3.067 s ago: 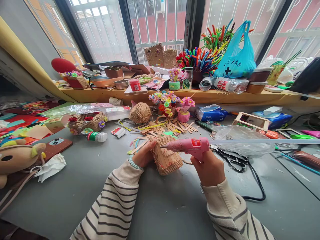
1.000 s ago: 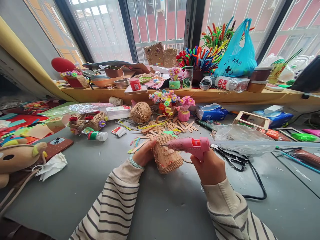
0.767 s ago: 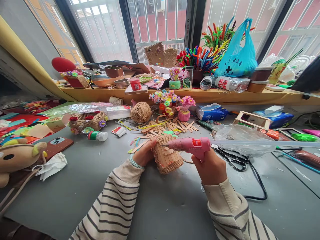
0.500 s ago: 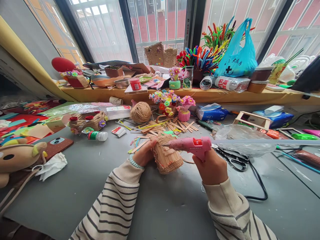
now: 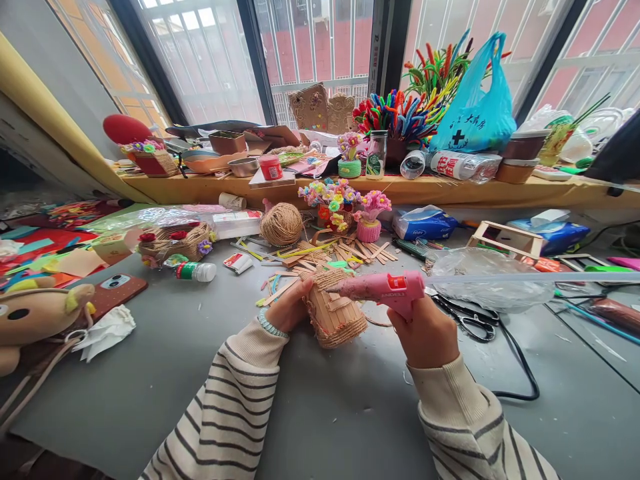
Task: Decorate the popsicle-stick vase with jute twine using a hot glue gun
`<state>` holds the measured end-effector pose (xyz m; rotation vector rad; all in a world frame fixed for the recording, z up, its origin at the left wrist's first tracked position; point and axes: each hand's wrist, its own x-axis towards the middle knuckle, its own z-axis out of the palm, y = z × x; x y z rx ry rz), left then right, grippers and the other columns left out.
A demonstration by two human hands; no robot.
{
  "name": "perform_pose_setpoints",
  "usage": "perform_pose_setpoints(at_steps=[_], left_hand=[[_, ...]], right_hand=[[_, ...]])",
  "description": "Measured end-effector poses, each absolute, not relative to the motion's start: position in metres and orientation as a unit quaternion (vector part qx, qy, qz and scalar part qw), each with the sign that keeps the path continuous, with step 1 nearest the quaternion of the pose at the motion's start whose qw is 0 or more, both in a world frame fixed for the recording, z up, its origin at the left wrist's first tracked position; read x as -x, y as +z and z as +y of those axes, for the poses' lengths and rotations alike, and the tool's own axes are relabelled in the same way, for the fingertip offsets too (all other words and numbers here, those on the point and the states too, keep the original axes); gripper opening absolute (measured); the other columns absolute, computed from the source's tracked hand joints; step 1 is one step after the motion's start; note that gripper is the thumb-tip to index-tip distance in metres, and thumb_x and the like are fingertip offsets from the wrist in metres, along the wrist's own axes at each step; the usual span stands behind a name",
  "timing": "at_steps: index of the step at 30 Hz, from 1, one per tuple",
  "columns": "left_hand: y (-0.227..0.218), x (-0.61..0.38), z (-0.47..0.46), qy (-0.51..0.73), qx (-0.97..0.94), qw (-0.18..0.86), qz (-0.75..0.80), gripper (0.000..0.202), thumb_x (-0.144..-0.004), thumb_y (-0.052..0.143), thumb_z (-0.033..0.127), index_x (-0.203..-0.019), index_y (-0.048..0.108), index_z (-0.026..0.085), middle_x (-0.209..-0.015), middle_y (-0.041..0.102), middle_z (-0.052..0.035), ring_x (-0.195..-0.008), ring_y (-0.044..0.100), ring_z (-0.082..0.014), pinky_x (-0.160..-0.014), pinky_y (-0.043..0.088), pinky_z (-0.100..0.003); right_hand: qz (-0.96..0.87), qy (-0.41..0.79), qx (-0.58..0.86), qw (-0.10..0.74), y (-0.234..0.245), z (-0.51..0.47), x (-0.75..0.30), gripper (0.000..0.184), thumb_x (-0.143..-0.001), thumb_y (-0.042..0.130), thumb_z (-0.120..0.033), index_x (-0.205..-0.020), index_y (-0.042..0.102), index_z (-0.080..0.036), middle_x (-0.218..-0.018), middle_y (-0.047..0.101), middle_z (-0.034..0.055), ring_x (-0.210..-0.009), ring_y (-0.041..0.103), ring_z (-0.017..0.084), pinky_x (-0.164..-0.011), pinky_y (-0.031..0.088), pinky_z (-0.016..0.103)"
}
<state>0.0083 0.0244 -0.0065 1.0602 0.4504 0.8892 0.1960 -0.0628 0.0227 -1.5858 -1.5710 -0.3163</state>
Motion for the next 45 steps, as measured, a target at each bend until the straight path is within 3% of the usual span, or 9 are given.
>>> perform_pose_setpoints(at_steps=[10, 18, 21, 28, 39, 45], left_hand=[[-0.006, -0.009, 0.024, 0.404, -0.485, 0.749, 0.201, 0.045, -0.074, 0.055, 0.041, -0.114, 0.054, 0.019, -0.112, 0.060, -0.0081, -0.108, 0.051, -0.0270, -0.093, 0.038, -0.041], [-0.001, -0.010, 0.020, 0.416, -0.473, 0.746, 0.213, 0.043, -0.072, 0.058, 0.041, -0.107, 0.057, 0.018, -0.108, 0.061, -0.0078, -0.104, 0.053, -0.0254, -0.092, 0.038, -0.038], [0.000, -0.010, 0.019, 0.419, -0.470, 0.747, 0.214, 0.041, -0.070, 0.060, 0.041, -0.104, 0.058, 0.018, -0.105, 0.062, -0.0068, -0.103, 0.054, -0.0253, -0.091, 0.039, -0.037], [-0.003, -0.011, 0.021, 0.418, -0.471, 0.748, 0.208, 0.044, -0.070, 0.060, 0.043, -0.106, 0.058, 0.018, -0.106, 0.062, -0.0075, -0.104, 0.053, -0.0256, -0.091, 0.038, -0.036], [-0.004, -0.010, 0.024, 0.412, -0.483, 0.750, 0.187, 0.049, -0.070, 0.060, 0.043, -0.110, 0.055, 0.015, -0.112, 0.059, -0.0103, -0.109, 0.049, -0.0291, -0.093, 0.036, -0.040], [-0.003, -0.010, 0.021, 0.421, -0.473, 0.748, 0.200, 0.041, -0.073, 0.058, 0.040, -0.108, 0.057, 0.018, -0.111, 0.060, -0.0075, -0.108, 0.051, -0.0262, -0.094, 0.036, -0.039]], right_hand=[[-0.644, -0.154, 0.604, 0.444, 0.013, -0.057, -0.205, 0.021, -0.075, 0.044, -0.021, -0.081, 0.064, -0.020, -0.054, 0.061, 0.0021, -0.048, 0.058, 0.016, -0.044, 0.041, 0.024], [-0.606, -0.171, 0.655, 0.417, 0.006, -0.057, -0.209, 0.021, -0.073, 0.047, -0.026, -0.086, 0.060, -0.016, -0.054, 0.060, 0.0019, -0.041, 0.051, 0.014, -0.040, 0.036, 0.023], [-0.594, -0.189, 0.664, 0.414, 0.009, -0.057, -0.206, 0.019, -0.071, 0.049, -0.028, -0.080, 0.060, -0.016, -0.048, 0.055, -0.0006, -0.037, 0.046, 0.011, -0.039, 0.033, 0.022], [-0.583, -0.194, 0.663, 0.427, 0.008, -0.054, -0.206, 0.031, -0.070, 0.055, -0.045, -0.070, 0.060, -0.015, -0.042, 0.047, -0.0028, -0.035, 0.041, 0.008, -0.038, 0.032, 0.021], [-0.565, -0.184, 0.675, 0.438, 0.008, -0.055, -0.202, 0.018, -0.067, 0.050, -0.031, -0.067, 0.059, -0.015, -0.044, 0.045, -0.0033, -0.036, 0.035, 0.007, -0.040, 0.032, 0.023], [-0.564, -0.179, 0.672, 0.447, 0.009, -0.056, -0.200, 0.013, -0.066, 0.048, -0.026, -0.066, 0.056, -0.016, -0.042, 0.040, -0.0053, -0.035, 0.033, 0.007, -0.038, 0.030, 0.022]])
